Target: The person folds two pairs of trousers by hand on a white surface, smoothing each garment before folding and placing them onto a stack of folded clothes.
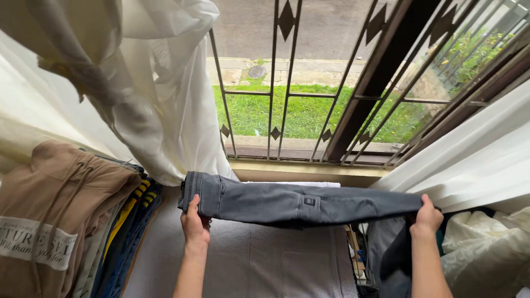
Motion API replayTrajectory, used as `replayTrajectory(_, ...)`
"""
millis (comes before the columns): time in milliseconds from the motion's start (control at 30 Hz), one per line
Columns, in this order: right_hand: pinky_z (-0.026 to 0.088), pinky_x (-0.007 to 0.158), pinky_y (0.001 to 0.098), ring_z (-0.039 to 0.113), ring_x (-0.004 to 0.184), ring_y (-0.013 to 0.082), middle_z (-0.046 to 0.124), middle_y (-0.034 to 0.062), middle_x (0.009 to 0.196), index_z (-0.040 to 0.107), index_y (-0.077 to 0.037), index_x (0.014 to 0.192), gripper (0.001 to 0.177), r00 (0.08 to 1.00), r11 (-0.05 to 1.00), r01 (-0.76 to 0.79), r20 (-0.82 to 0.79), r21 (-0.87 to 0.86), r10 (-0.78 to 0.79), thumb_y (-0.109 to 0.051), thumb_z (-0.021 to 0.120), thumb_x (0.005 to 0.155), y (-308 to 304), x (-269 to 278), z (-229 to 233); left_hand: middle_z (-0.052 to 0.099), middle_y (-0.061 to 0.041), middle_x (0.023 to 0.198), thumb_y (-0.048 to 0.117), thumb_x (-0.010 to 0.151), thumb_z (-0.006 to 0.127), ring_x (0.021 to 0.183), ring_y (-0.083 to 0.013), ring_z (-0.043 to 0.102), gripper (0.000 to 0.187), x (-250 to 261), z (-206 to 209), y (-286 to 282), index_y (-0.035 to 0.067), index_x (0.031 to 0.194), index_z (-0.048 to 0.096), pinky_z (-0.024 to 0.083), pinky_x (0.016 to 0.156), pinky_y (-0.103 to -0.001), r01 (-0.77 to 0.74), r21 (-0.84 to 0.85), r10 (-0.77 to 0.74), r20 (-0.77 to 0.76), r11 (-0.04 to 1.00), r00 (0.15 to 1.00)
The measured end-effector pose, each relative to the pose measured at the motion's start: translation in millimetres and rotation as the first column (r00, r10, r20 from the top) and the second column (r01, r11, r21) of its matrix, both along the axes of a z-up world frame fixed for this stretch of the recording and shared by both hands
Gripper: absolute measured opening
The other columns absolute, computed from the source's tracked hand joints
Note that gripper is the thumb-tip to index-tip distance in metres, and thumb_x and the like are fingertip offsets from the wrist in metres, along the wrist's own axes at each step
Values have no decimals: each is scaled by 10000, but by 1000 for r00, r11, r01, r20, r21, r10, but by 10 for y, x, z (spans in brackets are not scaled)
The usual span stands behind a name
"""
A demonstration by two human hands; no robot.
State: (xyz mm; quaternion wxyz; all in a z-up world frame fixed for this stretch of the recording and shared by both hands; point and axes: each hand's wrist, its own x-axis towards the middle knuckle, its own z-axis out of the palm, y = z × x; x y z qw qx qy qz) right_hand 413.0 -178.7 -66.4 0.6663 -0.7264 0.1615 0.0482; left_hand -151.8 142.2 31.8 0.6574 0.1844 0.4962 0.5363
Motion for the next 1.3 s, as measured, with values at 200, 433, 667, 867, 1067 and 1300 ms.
replayTrajectory(200, 610, 595, 328, 722, 783, 98, 725, -59, 923, 696, -182, 992, 139, 999, 953, -39, -18, 302, 47, -251, 792, 919, 211, 366, 74, 738, -101, 1159, 193, 872, 692, 1022, -253, 717, 392, 266, 122, 389, 46, 1236, 698, 606, 822, -386, -25, 58, 17, 130, 998, 991)
replayTrajectory(433, 612, 889, 453, 754, 978, 212, 721, 69, 1108, 640, -113, 1198, 309, 969, 856, -196, -40, 478, 244, -323, 769, 1011, 139, 243, -775, 684, -153, 998, 374, 883, 859, 879, -231, 699, 510, 210, -605, 585, 38, 1195, 636, 609, 754, -460, 20, 46, -27, 152, 999, 988)
replayTrajectory(667, 612, 753, 455, 708, 954, 251, 721, 78, 1170, 617, -116, 1212, 304, 936, 927, 23, -333, 374, 111, -245, 738, 964, -167, -358, -1526, 708, -26, 1091, 296, 884, 777, 846, -185, 686, 405, -161, -1960, 452, 161, 1224, 603, 539, 568, -387, -191, -202, 152, -191, 961, 970)
replayTrajectory(867, 617, 774, 451, 720, 941, 266, 730, 59, 1146, 619, -152, 1189, 319, 900, 935, 134, -436, 329, 24, -266, 771, 933, -177, -630, -1513, 587, -102, 1291, 386, 868, 739, 994, -245, 590, 599, -295, -1510, 320, 145, 1372, 522, 533, 625, -440, -69, -177, -41, -554, 982, 831)
replayTrajectory(1067, 630, 748, 466, 713, 924, 266, 720, 71, 1133, 617, -120, 1136, 241, 933, 937, 73, -355, 341, 56, -255, 734, 975, -111, -653, -1364, 608, -115, 1280, 316, 914, 763, 1045, -255, 614, 527, -348, -1908, 461, 102, 1338, 533, 542, 784, -409, 16, -22, -26, -634, 1000, 773)
replayTrajectory(1300, 646, 739, 409, 741, 940, 216, 744, 46, 1160, 662, -157, 1108, 239, 972, 920, 102, -235, 378, -12, -234, 787, 919, -272, -904, -967, 647, -142, 1186, 223, 1011, 720, 1007, -240, 624, 322, -519, -2246, 561, 75, 1270, 599, 527, 834, -354, -64, 223, 196, -643, 973, 740)
